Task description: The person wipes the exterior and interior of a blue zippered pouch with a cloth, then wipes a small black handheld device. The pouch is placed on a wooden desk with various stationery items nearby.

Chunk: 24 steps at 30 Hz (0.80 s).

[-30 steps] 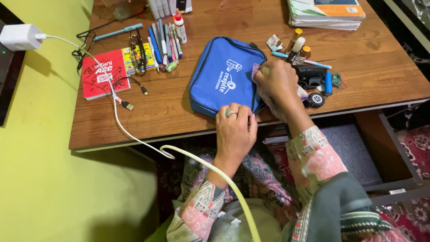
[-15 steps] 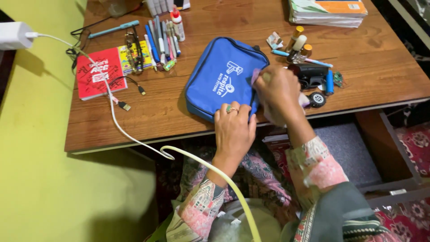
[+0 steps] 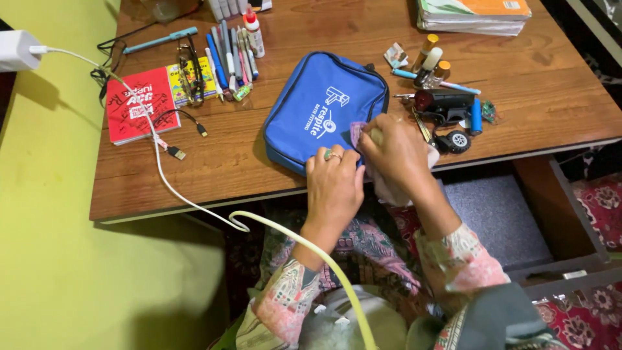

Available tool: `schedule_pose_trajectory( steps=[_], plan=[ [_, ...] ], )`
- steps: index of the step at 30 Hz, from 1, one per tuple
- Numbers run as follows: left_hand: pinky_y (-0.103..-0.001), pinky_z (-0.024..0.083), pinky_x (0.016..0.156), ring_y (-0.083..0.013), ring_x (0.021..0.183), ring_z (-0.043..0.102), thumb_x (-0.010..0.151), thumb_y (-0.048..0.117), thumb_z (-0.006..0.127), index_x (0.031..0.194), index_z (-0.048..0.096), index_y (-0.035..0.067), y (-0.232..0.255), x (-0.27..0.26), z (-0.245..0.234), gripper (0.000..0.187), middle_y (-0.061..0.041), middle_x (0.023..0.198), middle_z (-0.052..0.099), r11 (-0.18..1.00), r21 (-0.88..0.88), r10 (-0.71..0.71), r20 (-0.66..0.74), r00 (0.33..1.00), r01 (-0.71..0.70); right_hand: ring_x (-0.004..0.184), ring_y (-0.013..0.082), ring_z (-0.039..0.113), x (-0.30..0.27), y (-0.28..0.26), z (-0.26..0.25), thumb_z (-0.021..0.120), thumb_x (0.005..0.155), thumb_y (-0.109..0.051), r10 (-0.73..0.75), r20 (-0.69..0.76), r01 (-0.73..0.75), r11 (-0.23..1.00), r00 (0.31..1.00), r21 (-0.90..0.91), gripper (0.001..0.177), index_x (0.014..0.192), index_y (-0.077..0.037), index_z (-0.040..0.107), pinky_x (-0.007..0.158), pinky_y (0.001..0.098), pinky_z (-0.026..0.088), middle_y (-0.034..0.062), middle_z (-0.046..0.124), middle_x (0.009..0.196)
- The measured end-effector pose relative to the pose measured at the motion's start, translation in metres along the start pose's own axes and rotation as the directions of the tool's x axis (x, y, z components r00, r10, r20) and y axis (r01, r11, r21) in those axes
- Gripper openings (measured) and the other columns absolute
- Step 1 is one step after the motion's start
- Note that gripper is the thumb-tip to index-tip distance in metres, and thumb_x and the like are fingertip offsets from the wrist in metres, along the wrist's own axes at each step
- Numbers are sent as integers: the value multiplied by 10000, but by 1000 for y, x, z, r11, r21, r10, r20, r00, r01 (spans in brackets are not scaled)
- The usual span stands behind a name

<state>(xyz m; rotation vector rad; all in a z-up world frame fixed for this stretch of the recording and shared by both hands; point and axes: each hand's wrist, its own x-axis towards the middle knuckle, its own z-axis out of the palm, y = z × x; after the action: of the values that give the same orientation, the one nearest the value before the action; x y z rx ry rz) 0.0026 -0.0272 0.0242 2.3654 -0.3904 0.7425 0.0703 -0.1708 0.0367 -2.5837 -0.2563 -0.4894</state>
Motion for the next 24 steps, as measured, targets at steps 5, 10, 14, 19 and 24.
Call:
schedule_pose_trajectory(
  steps=[5,10,14,19,24],
  plan=[
    [-466,429,844,-330,959,574,845,110,733,949,667,61,-3,-3,-18,133,-108,958,639,999,-12,-31,60,998,32,899,464,665,28,12,4,725,914,-303,38,-126,-40,999,991,-18,200,992,-121,745,755,555,506,220,685,1071],
    [-465,436,874,-333,982,585,840,79,725,939,685,73,-15,-7,-41,108,-99,959,655,998,23,-62,95,994,60,977,467,663,44,25,-3,702,986,-304,14,-234,-12,1000,972,8,213,1082,-115,711,826,545,514,221,678,1129],
    [-468,439,891,-349,987,585,808,75,726,962,679,68,-22,-11,-54,161,-117,968,655,997,43,-62,106,992,58,963,474,664,47,30,-4,725,944,-359,125,-25,-124,991,992,41,286,1122,-137,698,830,542,504,225,713,1015],
    [-496,439,896,-366,1018,568,814,92,729,1128,641,19,-9,-3,-32,334,-171,1073,632,996,69,-53,46,998,50,898,288,722,30,34,-3,774,917,-256,100,68,-116,951,993,286,314,1139,-54,682,777,407,556,153,752,978],
    [-500,441,897,-388,1052,544,817,99,702,1195,613,-11,6,3,3,403,-189,1141,598,996,-89,-20,-23,1000,18,757,102,679,6,37,7,741,900,-141,261,394,-472,444,881,761,273,1129,-6,676,668,254,554,46,738,920]
  ],
)
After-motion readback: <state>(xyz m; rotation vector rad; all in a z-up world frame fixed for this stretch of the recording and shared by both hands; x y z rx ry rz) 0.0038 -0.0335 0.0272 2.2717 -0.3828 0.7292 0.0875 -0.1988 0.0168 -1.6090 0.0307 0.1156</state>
